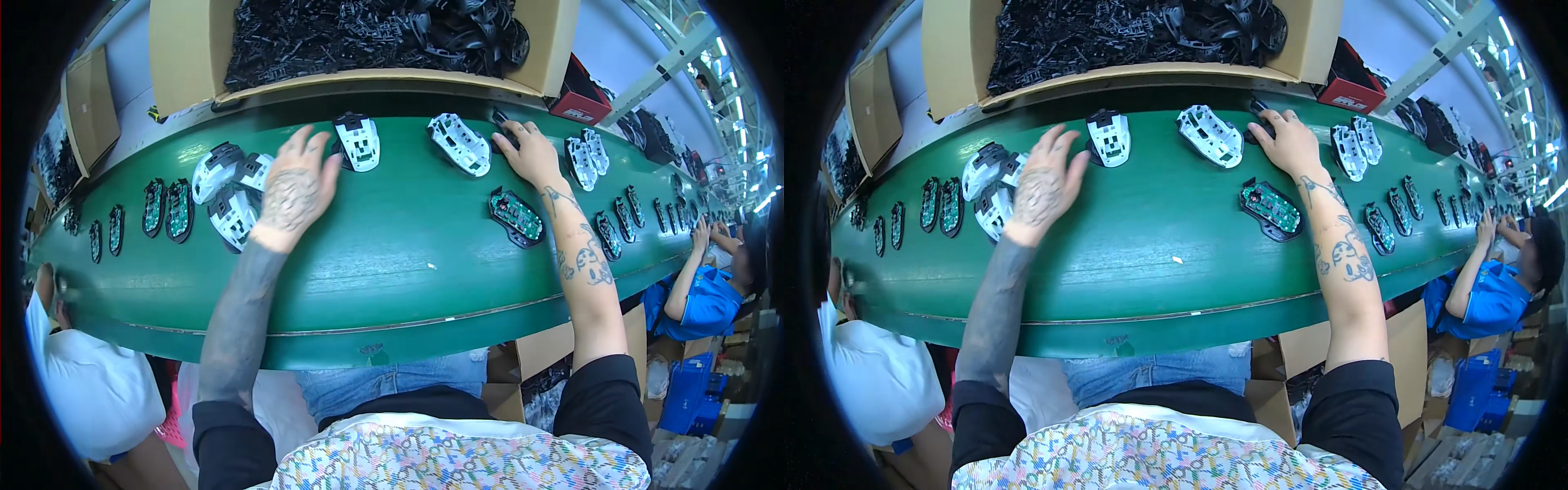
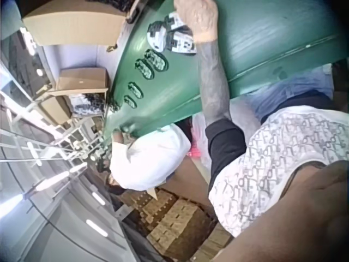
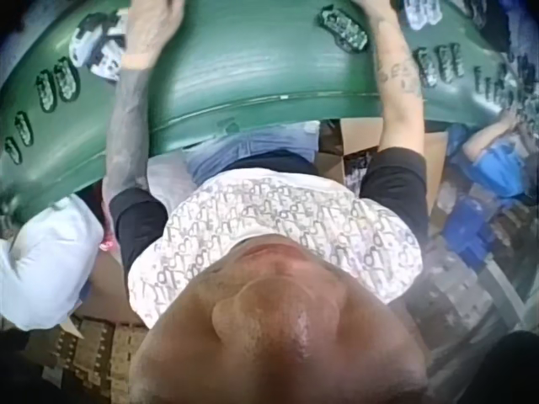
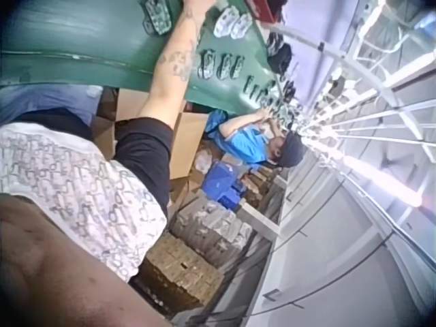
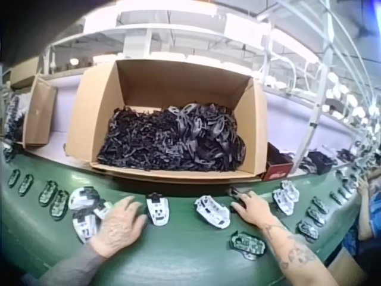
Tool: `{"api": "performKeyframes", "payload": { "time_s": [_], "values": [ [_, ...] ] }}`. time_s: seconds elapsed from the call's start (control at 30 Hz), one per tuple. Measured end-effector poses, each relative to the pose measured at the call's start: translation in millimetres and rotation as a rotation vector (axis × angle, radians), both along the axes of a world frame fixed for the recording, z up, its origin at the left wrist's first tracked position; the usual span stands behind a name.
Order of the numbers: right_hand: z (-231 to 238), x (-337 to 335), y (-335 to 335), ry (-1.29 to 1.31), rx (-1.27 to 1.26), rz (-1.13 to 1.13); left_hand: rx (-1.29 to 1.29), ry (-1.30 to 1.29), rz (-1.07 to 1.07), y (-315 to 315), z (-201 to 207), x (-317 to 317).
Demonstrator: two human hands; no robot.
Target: The person assembles small electronic devices by hand at a green workbench. They pick up white plastic casings and black rubber grips, fit the grips onto the casings, and place the completed units on the table. The process is repeated for multiple units in a repetitive assembly line fashion.
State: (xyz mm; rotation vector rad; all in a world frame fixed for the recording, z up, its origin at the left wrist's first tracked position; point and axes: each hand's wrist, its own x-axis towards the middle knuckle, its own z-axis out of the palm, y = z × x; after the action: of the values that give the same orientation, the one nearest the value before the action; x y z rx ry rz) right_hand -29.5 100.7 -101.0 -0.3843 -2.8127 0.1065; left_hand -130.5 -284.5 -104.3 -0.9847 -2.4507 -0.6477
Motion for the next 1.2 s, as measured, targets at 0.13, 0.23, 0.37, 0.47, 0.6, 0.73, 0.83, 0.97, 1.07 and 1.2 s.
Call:
{"api": "performKeyframes", "payload": {
  "time_s": [0.13,0.23,0.37,0.47,0.6,0.73,0.83,0.97,1.07,1.2],
  "values": [
    [1,-7,7,-0.039,-0.213,-0.159,-0.068,-0.219,0.161,57,6,-3],
    [6,-13,13,-0.024,-0.4,-0.346,-0.194,-0.281,0.238,77,4,-14],
    [-2,-30,38,-0.056,-0.27,-0.527,-0.222,-0.296,0.207,81,0,-22],
    [16,-39,11,-0.26,-0.332,-0.462,-0.093,-0.382,0.162,51,6,-19],
    [15,-32,31,-0.262,-0.399,-0.366,0.308,-0.747,0.06,18,17,-11],
    [12,-18,39,-0.228,-0.52,-0.301,0.979,-1.353,-0.154,-15,20,12],
    [15,-12,38,-0.33,-0.585,-0.291,1.217,-1.541,-0.421,-25,20,27],
    [41,-6,25,-0.312,-0.518,-0.438,1.407,-1.619,-0.54,-33,25,38],
    [48,16,34,-0.171,-0.592,-0.361,1.486,-1.554,-0.532,-37,17,36],
    [85,44,-22,0.187,-0.943,-0.148,1.541,-1.579,-0.509,-33,15,33]
  ]
}}
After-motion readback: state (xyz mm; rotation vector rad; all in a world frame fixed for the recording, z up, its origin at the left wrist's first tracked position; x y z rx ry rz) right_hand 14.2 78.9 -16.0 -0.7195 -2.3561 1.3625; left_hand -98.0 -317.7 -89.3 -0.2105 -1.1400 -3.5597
